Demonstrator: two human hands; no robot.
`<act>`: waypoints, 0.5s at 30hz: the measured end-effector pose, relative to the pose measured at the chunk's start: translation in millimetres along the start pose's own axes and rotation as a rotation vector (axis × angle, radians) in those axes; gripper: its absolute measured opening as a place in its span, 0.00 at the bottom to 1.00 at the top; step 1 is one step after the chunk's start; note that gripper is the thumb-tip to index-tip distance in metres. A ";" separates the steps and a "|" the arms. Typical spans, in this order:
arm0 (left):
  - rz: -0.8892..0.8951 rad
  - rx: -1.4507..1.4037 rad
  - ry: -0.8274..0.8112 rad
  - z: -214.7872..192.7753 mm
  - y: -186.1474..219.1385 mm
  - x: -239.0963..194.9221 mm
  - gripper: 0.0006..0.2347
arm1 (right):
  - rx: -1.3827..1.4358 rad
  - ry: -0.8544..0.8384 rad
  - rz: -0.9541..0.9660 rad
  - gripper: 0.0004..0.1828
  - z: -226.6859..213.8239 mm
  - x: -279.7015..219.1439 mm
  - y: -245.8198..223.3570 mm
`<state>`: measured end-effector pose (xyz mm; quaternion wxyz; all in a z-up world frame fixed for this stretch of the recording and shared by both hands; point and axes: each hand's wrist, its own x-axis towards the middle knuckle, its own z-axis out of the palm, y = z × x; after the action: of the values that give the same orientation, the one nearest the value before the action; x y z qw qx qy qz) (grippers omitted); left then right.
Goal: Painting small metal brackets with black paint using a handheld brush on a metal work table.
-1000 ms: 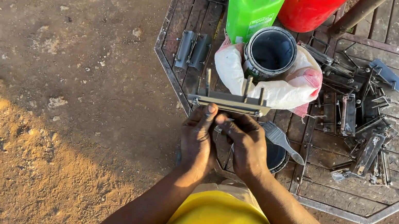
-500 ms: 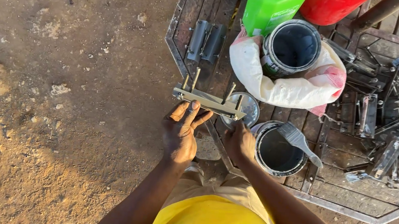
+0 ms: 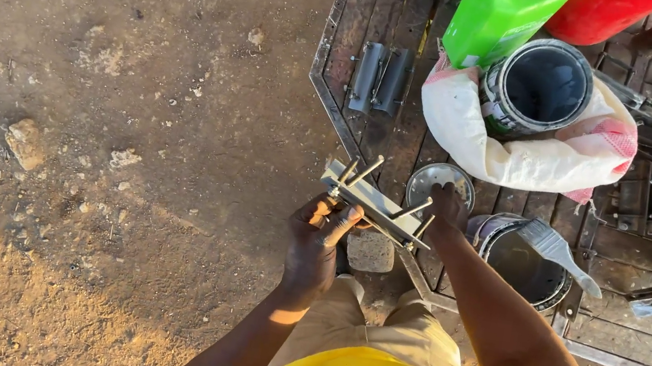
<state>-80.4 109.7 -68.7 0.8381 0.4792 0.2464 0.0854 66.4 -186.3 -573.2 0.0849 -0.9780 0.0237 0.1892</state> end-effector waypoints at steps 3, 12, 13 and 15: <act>-0.011 0.009 -0.047 1.0 14.0 -0.1 0.15 | 0.645 0.017 0.538 0.13 -207.8 -91.1 -85.1; 0.072 0.304 -0.262 36.2 80.2 -7.8 0.13 | 1.216 0.194 0.059 0.16 -491.7 -274.3 -165.7; 0.068 0.303 -0.274 40.7 83.5 -9.4 0.13 | 1.216 0.205 0.067 0.16 -497.5 -285.6 -164.6; 0.102 0.260 -0.270 50.5 89.4 -14.1 0.17 | 0.962 0.321 -0.172 0.16 -509.3 -309.4 -161.7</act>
<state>-59.3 112.9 32.7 0.7891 0.6024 0.1161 0.0303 -21.3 -111.8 33.4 0.5358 -0.8434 0.0401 -0.0035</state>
